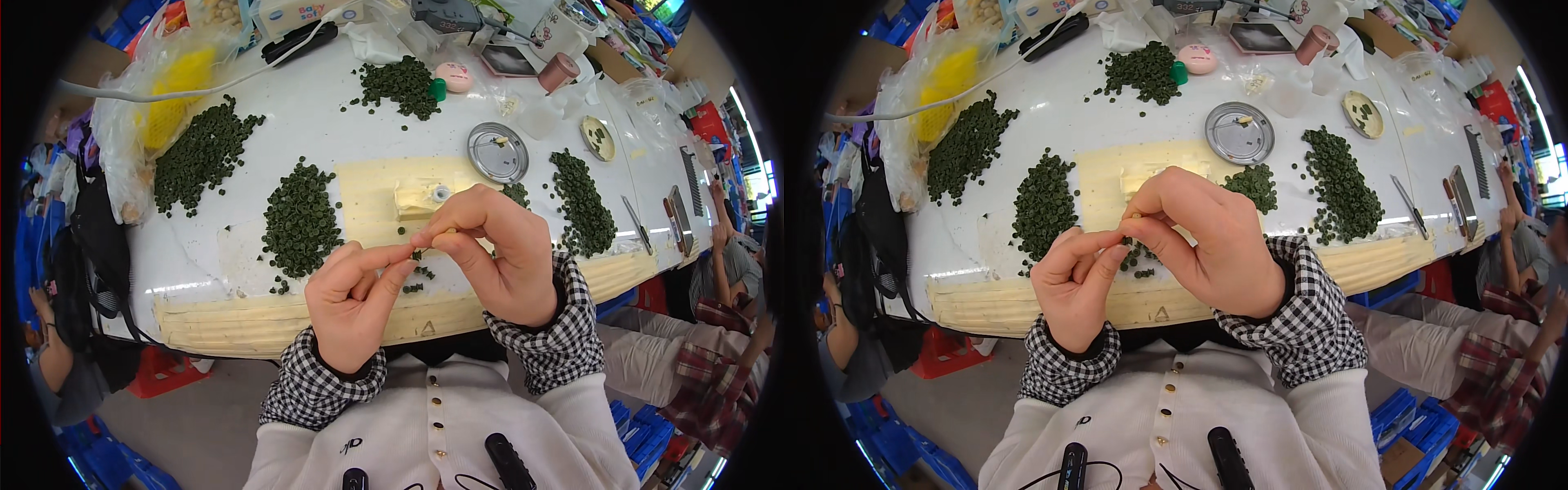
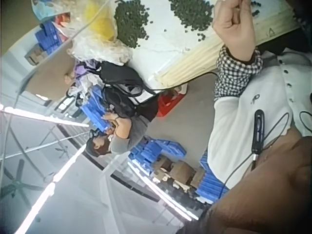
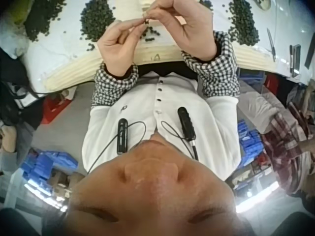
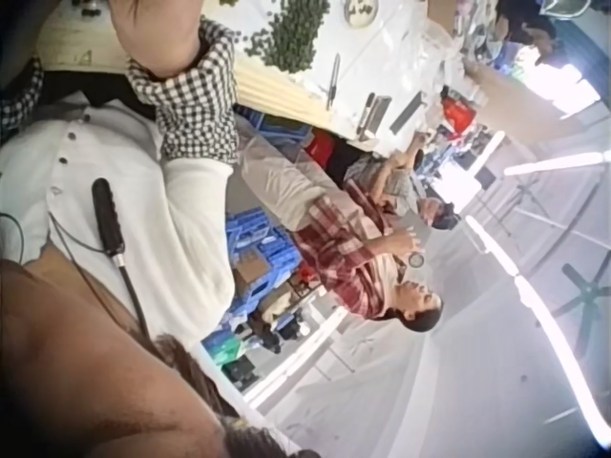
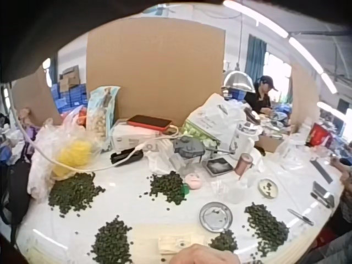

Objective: Assembling small green beads into a clear plastic component on a workbench.

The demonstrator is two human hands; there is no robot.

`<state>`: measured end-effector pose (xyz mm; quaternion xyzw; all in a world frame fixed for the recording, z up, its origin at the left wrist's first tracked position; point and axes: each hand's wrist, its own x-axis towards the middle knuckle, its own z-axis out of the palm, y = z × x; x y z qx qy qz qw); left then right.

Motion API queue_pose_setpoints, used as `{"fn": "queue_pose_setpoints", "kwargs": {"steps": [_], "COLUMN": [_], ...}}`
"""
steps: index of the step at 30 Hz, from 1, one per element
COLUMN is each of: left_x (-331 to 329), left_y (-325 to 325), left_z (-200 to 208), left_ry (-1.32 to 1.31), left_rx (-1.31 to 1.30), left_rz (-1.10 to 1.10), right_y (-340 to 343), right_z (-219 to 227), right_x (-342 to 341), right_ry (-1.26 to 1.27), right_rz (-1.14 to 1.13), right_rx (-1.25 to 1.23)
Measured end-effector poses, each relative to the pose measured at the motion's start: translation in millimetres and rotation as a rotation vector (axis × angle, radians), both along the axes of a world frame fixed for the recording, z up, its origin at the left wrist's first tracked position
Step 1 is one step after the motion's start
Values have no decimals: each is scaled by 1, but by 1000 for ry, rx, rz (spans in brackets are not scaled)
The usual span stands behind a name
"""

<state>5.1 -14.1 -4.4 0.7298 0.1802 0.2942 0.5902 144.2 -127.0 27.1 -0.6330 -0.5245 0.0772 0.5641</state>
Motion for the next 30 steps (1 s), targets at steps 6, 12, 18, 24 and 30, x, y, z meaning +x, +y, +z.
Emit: {"fn": "queue_pose_setpoints", "kwargs": {"steps": [6, 12, 18, 24, 30], "left_x": [0, 0, 0, -1, 0], "left_y": [-1, 0, -2, -1, -2], "left_z": [1, 1, 0, 0, -1], "left_ry": [12, 9, -4, -1, -8], "left_rx": [-7, -1, -29, -28, -28], "left_rz": [2, 7, 9, 11, 7], "right_y": [2, 7, 8, -16, -23], "right_z": [0, 2, -4, 15, 2], "right_x": [-3, 17, 15, -3, -23], "right_ry": [187, -353, -456, -292, -61], "right_rz": [-148, -352, -381, -274, -110], "right_rx": [110, 0, -141, -159, -182]}}
